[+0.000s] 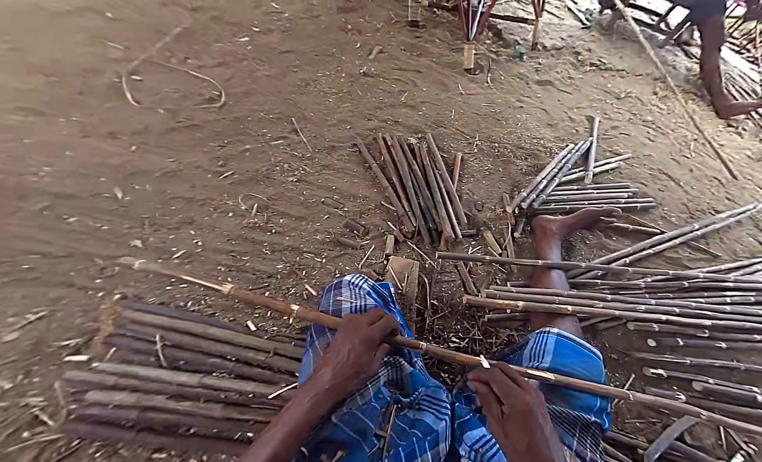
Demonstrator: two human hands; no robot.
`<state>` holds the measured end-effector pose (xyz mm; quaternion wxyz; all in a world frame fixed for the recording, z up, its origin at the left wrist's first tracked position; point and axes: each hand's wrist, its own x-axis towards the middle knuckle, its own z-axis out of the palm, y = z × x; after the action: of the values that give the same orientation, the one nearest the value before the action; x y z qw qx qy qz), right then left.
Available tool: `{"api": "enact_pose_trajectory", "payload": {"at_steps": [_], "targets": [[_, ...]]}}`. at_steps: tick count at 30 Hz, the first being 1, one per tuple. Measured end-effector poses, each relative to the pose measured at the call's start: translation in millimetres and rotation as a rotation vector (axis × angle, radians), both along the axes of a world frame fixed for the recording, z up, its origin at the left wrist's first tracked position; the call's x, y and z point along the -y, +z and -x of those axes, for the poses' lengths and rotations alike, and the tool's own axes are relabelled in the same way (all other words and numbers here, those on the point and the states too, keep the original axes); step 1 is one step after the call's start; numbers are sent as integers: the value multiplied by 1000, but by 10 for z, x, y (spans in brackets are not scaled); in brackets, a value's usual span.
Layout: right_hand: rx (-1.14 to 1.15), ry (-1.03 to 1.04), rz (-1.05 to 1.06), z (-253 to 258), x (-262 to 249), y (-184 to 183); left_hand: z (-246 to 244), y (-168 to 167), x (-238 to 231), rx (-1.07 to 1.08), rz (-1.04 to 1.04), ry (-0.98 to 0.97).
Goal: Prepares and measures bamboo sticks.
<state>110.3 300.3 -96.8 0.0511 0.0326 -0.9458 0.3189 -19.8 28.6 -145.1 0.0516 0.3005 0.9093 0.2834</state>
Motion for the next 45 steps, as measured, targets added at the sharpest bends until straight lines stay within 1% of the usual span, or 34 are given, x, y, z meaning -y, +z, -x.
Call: {"api": "enact_pose_trajectory", "payload": {"at_steps": [1,2,5,6,8,10,12,14,17,18,19,21,23,25,26,28,30,32,36,38,39,40,43,44,45], "targets": [[51,3,55,77,63,50,-4,-14,-7,-5,0,2],[94,0,43,127,93,70,-1,-28,-6,-12,1,3],[160,-75,-158,62,-53,76,26,-63,-2,-21,-10,1],[220,-93,-241,-13,-153,84,27,-69,-1,-26,-15,1],[422,-99,-391,-170,-334,71,25,-61,-3,-25,-21,-4],[593,-69,-465,-273,-455,-48,39,-51,-21,-34,-24,-8],[588,-74,-474,-363,-498,-189,54,-31,-66,-35,-21,-14],[500,-54,-496,-416,-521,-256,65,-20,-92,-52,-37,-23],[249,147,-568,-447,-521,-354,52,-28,-33,-34,-13,-16],[206,200,-580,-443,-497,-382,52,-34,-20,-32,-9,-17],[202,228,-588,-435,-471,-394,54,-37,-21,-31,-11,-21],[265,186,-631,-418,-438,-382,54,-38,-34,-42,-16,-27],[469,78,-655,-346,-446,-296,58,-24,-43,-42,-11,-24],[727,34,-587,-252,-494,-193,39,-8,-19,-21,-9,-18],[774,38,-522,-237,-534,-165,33,5,-12,-6,-11,-13],[728,37,-388,-296,-619,-130,20,8,-20,5,-14,-12],[686,-22,-318,-343,-627,-12,24,6,-55,-10,-24,-15],[715,-44,-384,-337,-545,52,23,9,-7,-12,-12,-9],[782,-49,-541,-337,-514,-97,58,-9,-6,2,10,-27],[806,-63,-546,-309,-531,-79,57,-4,-22,14,11,-23],[789,-65,-486,-314,-555,-50,43,-5,-22,13,11,-18],[718,-69,-387,-328,-588,-18,41,-6,-24,5,6,-13],[292,-99,-88,-342,-632,9,39,-18,-29,-16,-5,-3],[199,-117,-9,-315,-603,22,35,-29,-34,-18,-5,-4],[164,-133,63,-264,-564,55,36,-31,-51,-13,-3,-6]]}}
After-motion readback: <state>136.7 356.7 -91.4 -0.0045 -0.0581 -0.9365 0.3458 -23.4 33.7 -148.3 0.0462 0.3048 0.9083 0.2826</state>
